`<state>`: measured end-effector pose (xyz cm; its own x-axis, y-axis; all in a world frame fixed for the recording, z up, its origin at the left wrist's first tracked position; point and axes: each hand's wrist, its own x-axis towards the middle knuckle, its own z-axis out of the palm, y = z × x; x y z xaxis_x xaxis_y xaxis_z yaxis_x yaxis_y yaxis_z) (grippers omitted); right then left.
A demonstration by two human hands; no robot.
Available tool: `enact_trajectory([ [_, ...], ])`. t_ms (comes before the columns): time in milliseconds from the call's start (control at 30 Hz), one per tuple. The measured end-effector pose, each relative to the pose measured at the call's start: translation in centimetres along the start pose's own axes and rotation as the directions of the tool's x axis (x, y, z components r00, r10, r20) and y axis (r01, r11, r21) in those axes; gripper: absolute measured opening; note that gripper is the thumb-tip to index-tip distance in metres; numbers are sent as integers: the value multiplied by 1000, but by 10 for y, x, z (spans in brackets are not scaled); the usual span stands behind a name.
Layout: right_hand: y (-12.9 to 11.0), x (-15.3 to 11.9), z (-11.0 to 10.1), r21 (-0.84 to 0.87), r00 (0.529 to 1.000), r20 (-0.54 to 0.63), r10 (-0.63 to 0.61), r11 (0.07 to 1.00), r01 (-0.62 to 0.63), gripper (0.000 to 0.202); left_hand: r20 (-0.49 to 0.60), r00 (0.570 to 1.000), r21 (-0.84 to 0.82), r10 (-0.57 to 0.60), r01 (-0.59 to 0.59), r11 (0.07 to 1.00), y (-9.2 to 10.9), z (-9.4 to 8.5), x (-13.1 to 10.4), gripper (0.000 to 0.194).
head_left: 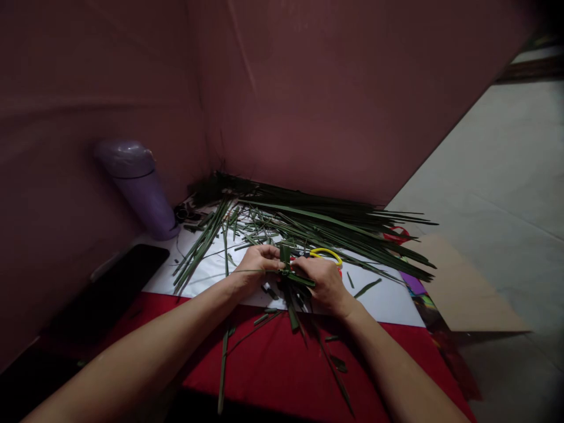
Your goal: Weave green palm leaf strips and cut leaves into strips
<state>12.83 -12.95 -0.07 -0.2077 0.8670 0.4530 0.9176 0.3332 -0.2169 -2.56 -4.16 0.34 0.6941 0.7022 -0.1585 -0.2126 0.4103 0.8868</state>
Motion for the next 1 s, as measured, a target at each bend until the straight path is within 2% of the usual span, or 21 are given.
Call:
enact_trajectory([
  [167,0,0,5,54,999,25,41,998,-42,16,6,1000,39,-11,11,999,0,0,0,19],
  [433,-1,0,2,-171,999,-10,-47,984,45,15,5,1000,53,-22,22,998,0,-1,0,21],
  [700,3,0,0,-124,1000,23,15,992,-12,8,4,1000,69,-30,30,997,3,1,-1,20],
  [867,-2,2,-10,-144,997,7,-72,987,72,15,-17,999,83,-38,39,996,8,2,-3,19],
  [1000,-3,3,-11,-166,996,-27,-89,983,83,18,1,999,92,-50,50,995,13,3,-5,18],
])
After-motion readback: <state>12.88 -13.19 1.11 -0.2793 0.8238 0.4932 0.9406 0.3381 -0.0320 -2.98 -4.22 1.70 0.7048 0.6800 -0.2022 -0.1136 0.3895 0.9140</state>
